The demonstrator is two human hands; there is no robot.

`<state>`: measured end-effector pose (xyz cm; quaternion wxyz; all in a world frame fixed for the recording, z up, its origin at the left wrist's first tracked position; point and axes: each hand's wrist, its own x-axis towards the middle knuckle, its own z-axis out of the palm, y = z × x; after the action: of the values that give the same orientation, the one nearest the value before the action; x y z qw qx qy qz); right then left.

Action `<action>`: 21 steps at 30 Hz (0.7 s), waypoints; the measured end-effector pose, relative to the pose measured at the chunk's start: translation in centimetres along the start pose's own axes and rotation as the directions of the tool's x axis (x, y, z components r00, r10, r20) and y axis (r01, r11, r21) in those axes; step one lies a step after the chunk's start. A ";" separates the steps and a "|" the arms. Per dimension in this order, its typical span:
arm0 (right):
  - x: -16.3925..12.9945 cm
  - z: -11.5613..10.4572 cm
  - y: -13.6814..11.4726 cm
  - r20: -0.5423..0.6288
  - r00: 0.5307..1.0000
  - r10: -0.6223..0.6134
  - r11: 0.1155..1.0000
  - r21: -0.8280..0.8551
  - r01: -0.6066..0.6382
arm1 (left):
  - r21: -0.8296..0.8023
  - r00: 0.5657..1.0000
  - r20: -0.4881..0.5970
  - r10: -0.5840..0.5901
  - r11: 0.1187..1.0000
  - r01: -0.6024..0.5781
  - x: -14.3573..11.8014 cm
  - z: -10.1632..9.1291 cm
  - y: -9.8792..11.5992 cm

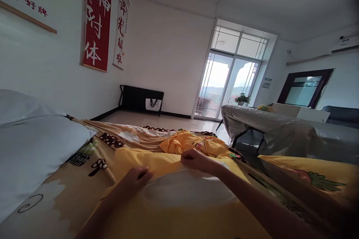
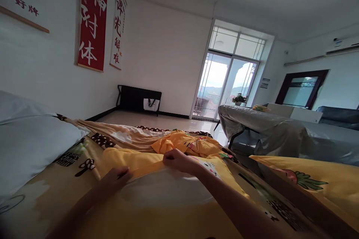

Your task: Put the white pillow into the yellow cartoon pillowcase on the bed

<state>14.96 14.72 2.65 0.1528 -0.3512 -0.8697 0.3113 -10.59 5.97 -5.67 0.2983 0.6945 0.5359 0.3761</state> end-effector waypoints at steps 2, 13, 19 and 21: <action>-0.7 -0.1 -0.6 0.065 0.998 0.021 1.000 -0.011 -0.021 | 0.026 0.999 0.045 0.005 1.000 -0.006 -0.5 -0.6 0.6; -3.3 2.9 -1.4 0.084 0.996 -0.026 0.927 -0.372 0.056 | 0.095 0.996 0.075 -0.043 0.995 0.035 -2.2 -1.8 1.3; -2.8 9.1 4.0 -0.040 0.998 -0.057 0.871 -0.491 0.030 | 0.166 0.971 0.238 -0.026 0.986 -0.015 -1.6 -1.2 0.4; -2.6 9.0 4.6 -0.094 0.993 -0.065 0.864 -0.503 0.009 | 0.177 0.969 0.242 -0.044 0.984 0.000 -1.5 -1.1 0.1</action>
<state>14.81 11.57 -7.27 0.1092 -0.3783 -0.9177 0.0521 -11.71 4.52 -5.34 0.3039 0.7532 0.5337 0.2355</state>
